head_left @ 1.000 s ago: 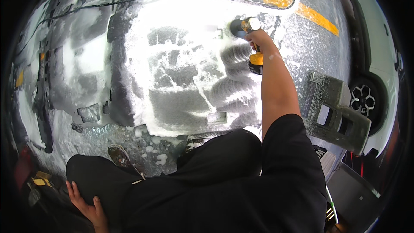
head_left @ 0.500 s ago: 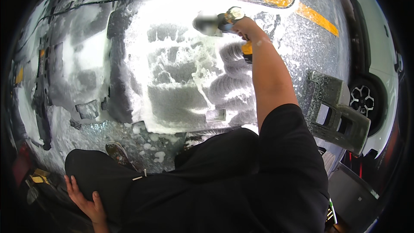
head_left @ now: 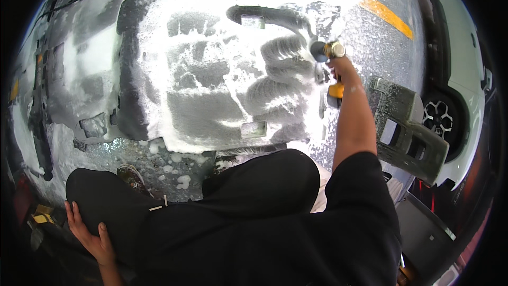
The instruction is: The person uses a cordless drill with a brush attachment to scrub the underbody of a car. They repeatedly dip the brush into a bucket of soapy water and scrub various sections of the undercarriage, spreading foam across the surface.
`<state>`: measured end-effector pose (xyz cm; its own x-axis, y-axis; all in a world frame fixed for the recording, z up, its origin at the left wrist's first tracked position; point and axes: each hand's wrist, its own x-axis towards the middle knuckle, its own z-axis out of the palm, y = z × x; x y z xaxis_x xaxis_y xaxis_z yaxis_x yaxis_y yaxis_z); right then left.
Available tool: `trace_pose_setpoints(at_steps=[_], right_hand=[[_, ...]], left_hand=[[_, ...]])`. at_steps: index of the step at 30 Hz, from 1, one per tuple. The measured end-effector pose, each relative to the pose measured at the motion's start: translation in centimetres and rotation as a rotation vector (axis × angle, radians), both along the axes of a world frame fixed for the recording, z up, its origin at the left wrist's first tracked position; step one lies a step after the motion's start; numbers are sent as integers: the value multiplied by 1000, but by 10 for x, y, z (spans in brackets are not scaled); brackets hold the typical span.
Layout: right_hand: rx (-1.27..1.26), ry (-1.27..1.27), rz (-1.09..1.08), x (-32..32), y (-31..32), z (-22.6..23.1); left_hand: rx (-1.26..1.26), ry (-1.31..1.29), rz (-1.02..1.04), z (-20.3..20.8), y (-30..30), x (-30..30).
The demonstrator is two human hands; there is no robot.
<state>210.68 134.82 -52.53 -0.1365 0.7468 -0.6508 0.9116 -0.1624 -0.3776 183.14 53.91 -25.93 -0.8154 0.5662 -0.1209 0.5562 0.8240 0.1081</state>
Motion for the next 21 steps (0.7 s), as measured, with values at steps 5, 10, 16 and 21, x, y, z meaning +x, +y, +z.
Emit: trace_pose_setpoints(at_steps=[5,10,16,21], right_hand=[[-80,-165,-43,114,-77,41],[-27,-89,-199,138,-128,109],[-61,-46,0,61,-129,94],[26,82,-63,-9,-71,20]], left_hand=[[-1,-10,-12,-2,7,-5],[-11,-27,-20,-1,2,-9],[-1,-26,-6,2,13,-3],[7,4,33,4,8,6]])
